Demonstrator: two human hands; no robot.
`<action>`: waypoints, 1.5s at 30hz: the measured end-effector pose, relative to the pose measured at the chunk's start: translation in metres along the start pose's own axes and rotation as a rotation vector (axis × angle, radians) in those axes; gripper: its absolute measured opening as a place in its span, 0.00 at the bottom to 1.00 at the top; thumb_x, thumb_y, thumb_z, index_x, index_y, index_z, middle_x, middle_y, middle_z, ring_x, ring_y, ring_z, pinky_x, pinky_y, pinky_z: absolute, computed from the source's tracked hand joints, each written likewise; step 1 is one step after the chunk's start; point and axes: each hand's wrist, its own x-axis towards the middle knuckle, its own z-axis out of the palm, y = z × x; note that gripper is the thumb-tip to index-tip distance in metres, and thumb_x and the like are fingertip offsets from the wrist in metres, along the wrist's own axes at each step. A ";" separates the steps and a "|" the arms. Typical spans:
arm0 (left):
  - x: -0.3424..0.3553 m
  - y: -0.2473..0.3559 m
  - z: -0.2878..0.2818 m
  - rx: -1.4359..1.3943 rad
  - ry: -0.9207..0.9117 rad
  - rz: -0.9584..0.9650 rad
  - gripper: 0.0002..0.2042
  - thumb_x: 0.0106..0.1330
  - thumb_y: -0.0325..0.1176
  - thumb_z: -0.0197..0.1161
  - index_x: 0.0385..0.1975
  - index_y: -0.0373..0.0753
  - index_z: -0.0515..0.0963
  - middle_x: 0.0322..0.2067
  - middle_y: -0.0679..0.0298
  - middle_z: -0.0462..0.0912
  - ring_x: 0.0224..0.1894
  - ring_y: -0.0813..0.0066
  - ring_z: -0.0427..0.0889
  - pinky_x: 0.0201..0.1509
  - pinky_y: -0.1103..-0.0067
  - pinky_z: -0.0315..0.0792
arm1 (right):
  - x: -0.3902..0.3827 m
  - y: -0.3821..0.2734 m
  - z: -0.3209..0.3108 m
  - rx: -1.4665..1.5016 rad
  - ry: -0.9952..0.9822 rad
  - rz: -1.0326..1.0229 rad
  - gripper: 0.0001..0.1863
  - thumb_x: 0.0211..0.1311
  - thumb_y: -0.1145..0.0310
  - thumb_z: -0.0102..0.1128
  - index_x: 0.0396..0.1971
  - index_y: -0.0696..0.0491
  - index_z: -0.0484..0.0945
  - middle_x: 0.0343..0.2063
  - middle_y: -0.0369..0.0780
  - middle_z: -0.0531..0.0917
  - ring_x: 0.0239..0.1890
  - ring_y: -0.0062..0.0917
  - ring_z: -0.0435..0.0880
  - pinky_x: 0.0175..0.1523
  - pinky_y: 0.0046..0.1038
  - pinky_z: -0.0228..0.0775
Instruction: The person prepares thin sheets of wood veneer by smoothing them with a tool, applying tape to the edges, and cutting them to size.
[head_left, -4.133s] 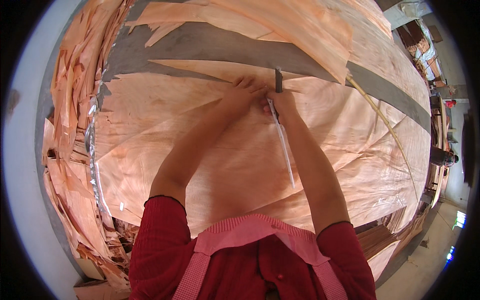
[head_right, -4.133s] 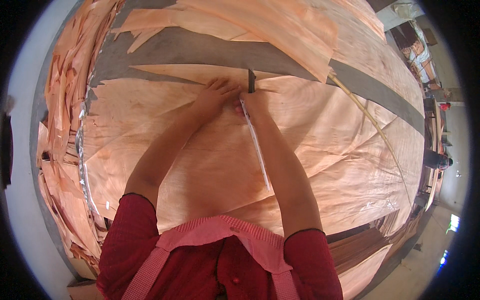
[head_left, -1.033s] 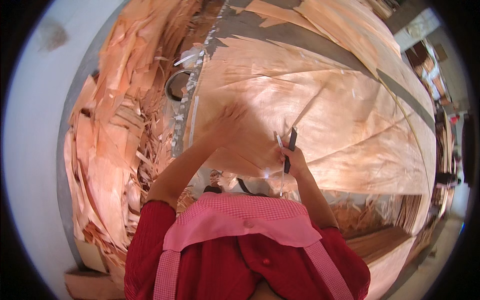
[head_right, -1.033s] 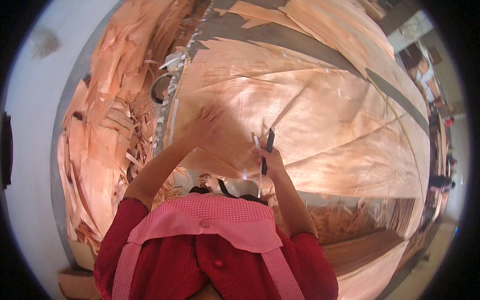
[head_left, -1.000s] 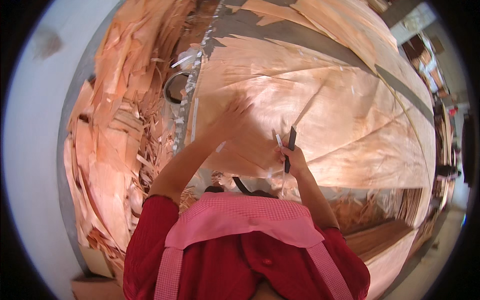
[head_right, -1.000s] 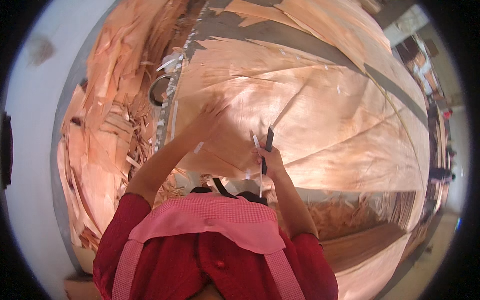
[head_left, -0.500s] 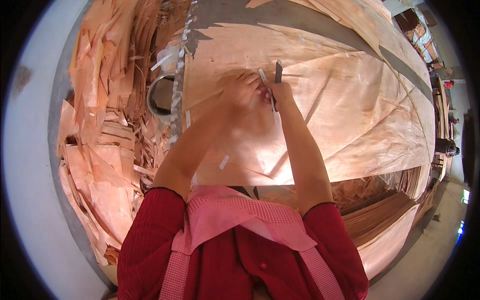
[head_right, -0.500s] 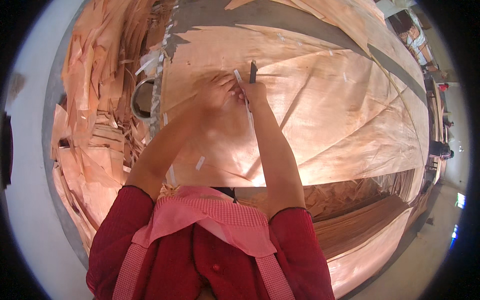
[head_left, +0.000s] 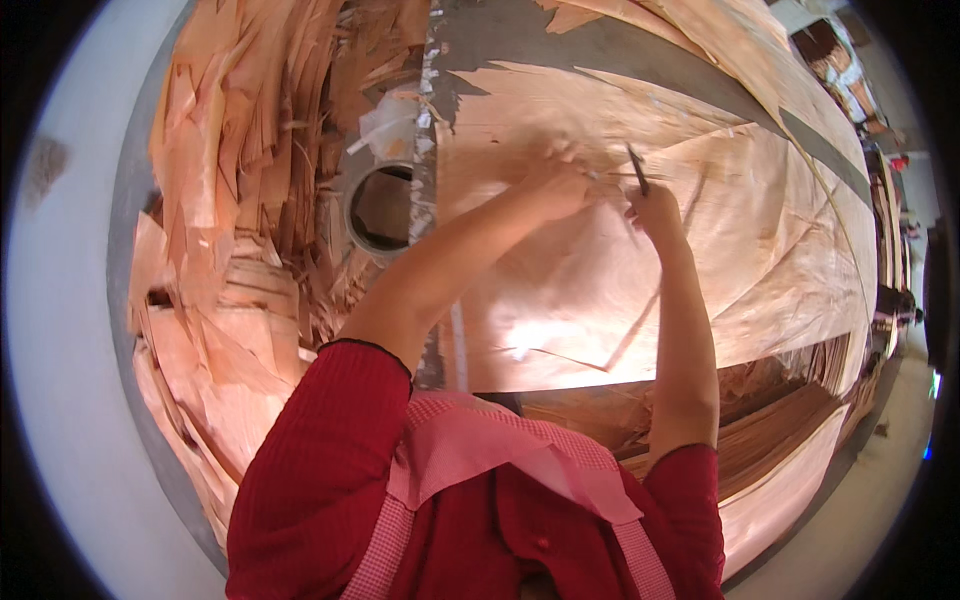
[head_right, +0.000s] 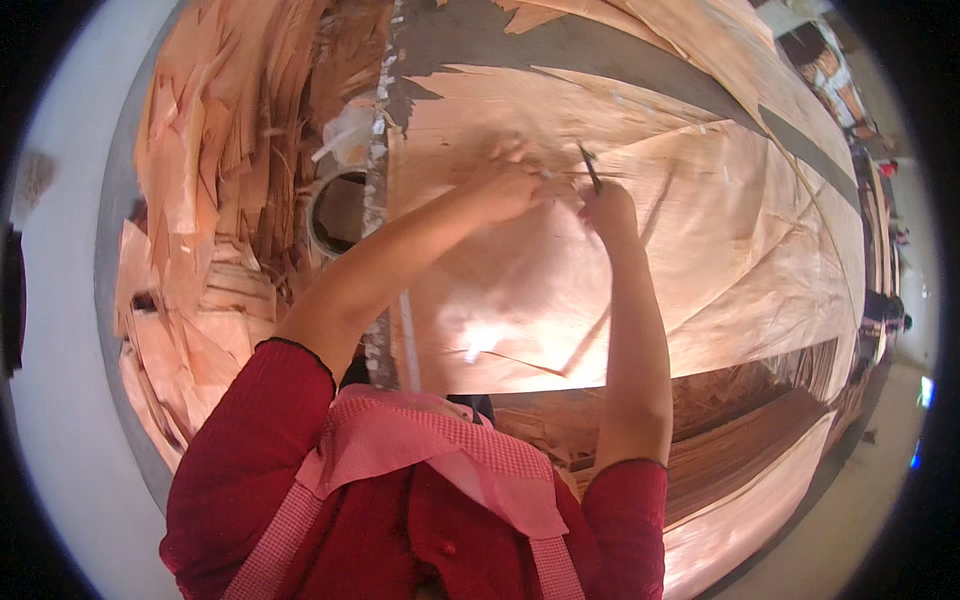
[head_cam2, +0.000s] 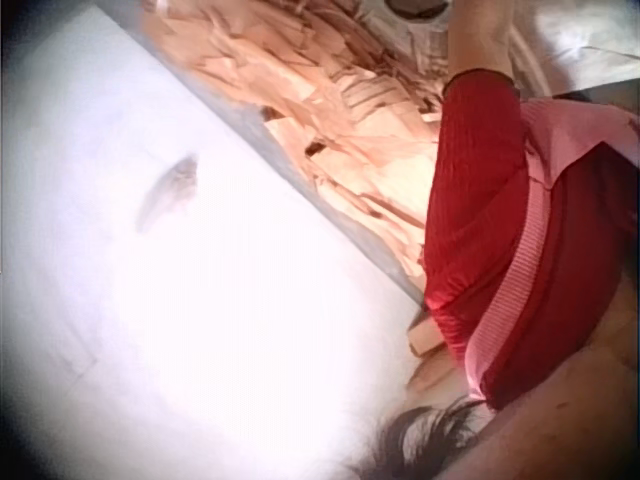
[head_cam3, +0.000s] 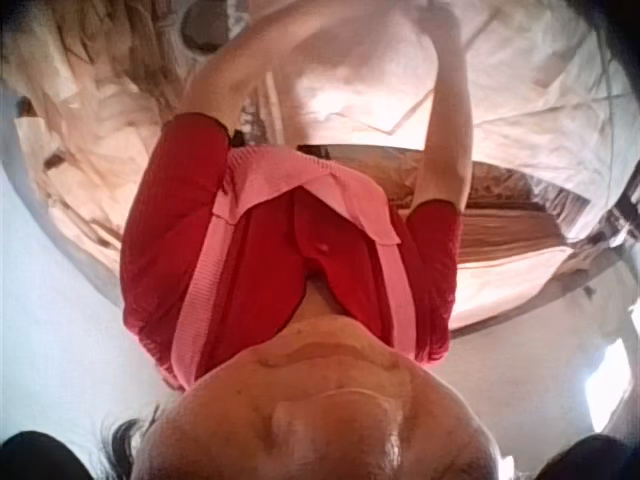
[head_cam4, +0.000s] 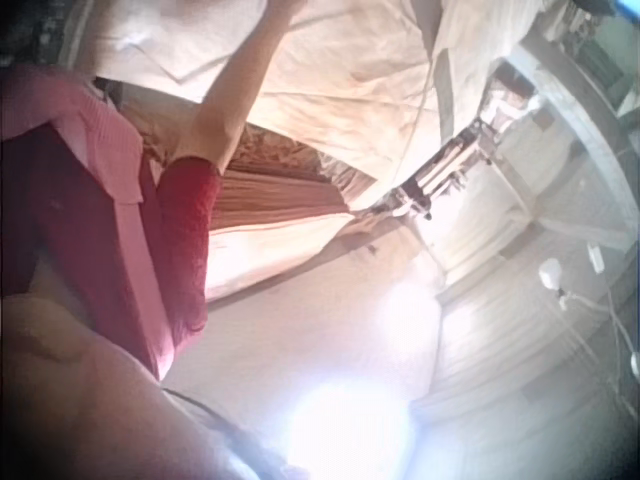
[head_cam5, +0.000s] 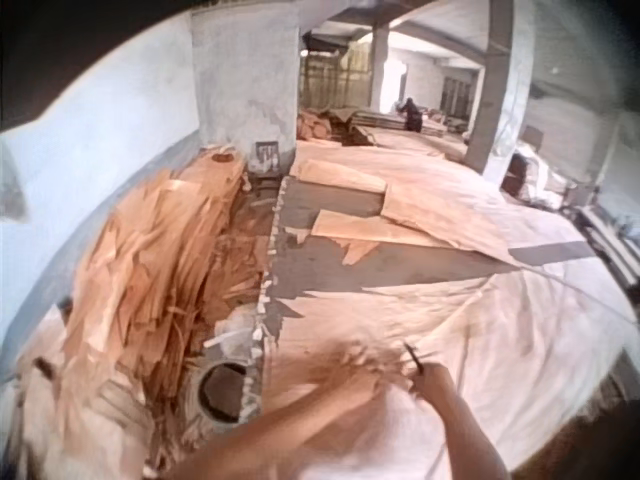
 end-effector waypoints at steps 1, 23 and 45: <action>-0.013 -0.014 -0.006 -0.062 0.141 0.046 0.18 0.58 0.43 0.55 0.46 0.41 0.73 0.55 0.60 0.66 0.61 0.57 0.57 0.63 0.58 0.47 | -0.023 0.004 0.012 0.327 -0.036 0.067 0.12 0.56 0.64 0.53 0.27 0.60 0.75 0.19 0.42 0.80 0.13 0.18 0.73 0.18 0.20 0.67; -0.307 -0.267 -0.082 -0.461 -0.112 -0.008 0.13 0.57 0.33 0.53 0.42 0.37 0.74 0.46 0.55 0.74 0.49 0.59 0.72 0.52 0.72 0.67 | -0.114 -0.144 0.195 -0.141 0.441 0.245 0.21 0.53 0.69 0.55 0.49 0.48 0.70 0.33 0.49 0.79 0.34 0.40 0.80 0.36 0.35 0.72; 0.514 -0.287 -0.071 0.062 -0.043 0.449 0.15 0.58 0.41 0.51 0.40 0.42 0.77 0.56 0.55 0.63 0.60 0.56 0.58 0.63 0.69 0.52 | -0.001 -0.230 0.165 0.031 0.795 0.711 0.16 0.47 0.77 0.55 0.40 0.53 0.76 0.34 0.43 0.80 0.38 0.36 0.79 0.42 0.31 0.71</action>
